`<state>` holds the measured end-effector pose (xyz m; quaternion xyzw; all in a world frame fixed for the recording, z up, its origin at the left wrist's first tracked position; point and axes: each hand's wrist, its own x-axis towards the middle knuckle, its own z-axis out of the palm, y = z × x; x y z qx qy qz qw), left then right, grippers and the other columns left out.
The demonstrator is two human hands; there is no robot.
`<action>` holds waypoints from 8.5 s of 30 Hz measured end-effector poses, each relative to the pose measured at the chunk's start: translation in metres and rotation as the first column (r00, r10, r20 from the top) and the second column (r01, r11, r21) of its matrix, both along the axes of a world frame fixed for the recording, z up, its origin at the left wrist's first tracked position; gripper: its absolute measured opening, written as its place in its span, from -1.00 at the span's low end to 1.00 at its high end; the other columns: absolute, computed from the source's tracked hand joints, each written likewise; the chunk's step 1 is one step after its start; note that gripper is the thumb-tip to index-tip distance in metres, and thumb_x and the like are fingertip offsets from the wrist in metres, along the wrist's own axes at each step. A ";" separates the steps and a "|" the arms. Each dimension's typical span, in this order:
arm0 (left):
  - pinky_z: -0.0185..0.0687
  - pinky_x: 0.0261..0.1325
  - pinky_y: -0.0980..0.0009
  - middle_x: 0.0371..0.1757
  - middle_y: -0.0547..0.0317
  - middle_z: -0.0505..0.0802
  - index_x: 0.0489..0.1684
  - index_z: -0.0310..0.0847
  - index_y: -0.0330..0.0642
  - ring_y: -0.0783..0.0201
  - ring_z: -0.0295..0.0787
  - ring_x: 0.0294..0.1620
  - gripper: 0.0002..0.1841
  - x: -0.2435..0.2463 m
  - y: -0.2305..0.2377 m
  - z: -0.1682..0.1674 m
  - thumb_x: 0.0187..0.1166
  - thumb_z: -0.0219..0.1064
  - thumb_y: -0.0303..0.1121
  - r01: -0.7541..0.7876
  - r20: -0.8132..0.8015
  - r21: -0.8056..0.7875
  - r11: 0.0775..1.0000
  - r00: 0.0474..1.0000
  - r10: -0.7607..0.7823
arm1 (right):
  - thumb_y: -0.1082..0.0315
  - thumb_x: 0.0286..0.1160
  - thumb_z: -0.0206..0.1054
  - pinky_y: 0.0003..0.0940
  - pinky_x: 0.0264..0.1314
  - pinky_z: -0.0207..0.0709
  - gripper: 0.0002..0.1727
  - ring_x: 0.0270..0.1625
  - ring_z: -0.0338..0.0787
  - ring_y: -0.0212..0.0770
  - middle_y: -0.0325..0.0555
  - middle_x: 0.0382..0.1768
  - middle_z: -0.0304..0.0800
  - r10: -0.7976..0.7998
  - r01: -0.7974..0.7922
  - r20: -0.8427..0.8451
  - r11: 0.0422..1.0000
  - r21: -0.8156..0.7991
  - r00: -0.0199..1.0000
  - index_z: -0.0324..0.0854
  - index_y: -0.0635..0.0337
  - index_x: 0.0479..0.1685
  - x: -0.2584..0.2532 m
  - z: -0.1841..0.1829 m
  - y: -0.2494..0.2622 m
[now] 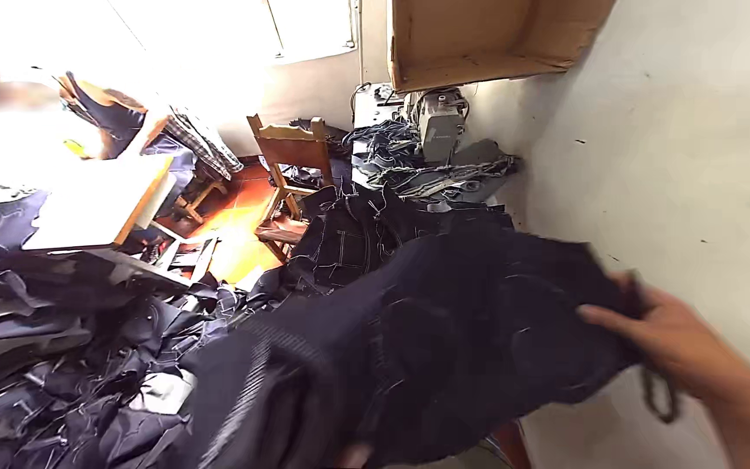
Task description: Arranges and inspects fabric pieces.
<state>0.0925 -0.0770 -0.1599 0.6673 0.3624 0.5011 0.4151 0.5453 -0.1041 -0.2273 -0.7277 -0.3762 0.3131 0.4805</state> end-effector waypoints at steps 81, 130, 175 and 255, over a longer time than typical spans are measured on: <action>0.61 0.02 0.76 -0.17 0.63 0.83 0.04 0.74 0.08 0.83 0.68 -0.10 -0.73 -0.121 0.025 0.065 0.84 0.11 -0.10 0.444 -0.170 -0.004 0.896 0.883 -0.438 | -0.12 -0.30 0.74 -0.24 0.55 0.47 0.01 0.57 0.58 -0.30 -0.11 0.53 0.63 0.804 -0.801 -0.104 0.594 0.080 0.586 0.41 0.28 0.25 -0.208 -0.085 0.053; 0.54 0.55 -0.08 0.32 -0.15 0.81 0.53 0.50 -0.27 0.00 0.74 0.40 -0.18 -0.029 0.149 -0.304 0.14 0.61 -0.17 0.093 -0.469 -0.681 0.727 0.707 -0.530 | -0.52 0.44 0.18 0.43 -0.06 0.58 0.00 0.11 0.77 0.47 0.46 0.12 0.69 0.560 -0.189 0.596 0.800 -0.569 0.576 0.51 0.48 0.12 -0.136 -0.093 0.243; 0.74 -0.02 0.43 -0.26 0.14 0.85 -0.24 0.82 -0.29 0.42 0.77 -0.18 -0.84 -0.051 0.016 -0.050 0.51 0.36 -0.38 0.088 -0.439 -0.104 0.991 0.890 -0.125 | 0.15 0.39 0.37 -0.69 -0.31 0.53 -0.77 -0.31 0.70 -0.71 -0.49 -0.35 0.81 -0.076 -0.108 0.420 0.911 0.398 0.904 0.41 -0.02 -0.34 -0.099 0.023 -0.059; 0.56 -0.25 0.69 -0.44 0.48 0.71 -0.41 0.62 0.01 0.68 0.62 -0.36 -0.62 -0.183 0.061 0.075 0.82 0.13 -0.03 0.390 -0.544 0.139 0.910 0.798 -0.259 | 0.50 0.10 0.68 -0.25 0.20 0.82 -0.50 0.02 0.92 -0.27 -0.15 -0.08 0.94 0.529 -0.435 -0.440 0.848 0.302 0.725 0.67 0.31 0.12 -0.289 -0.112 0.022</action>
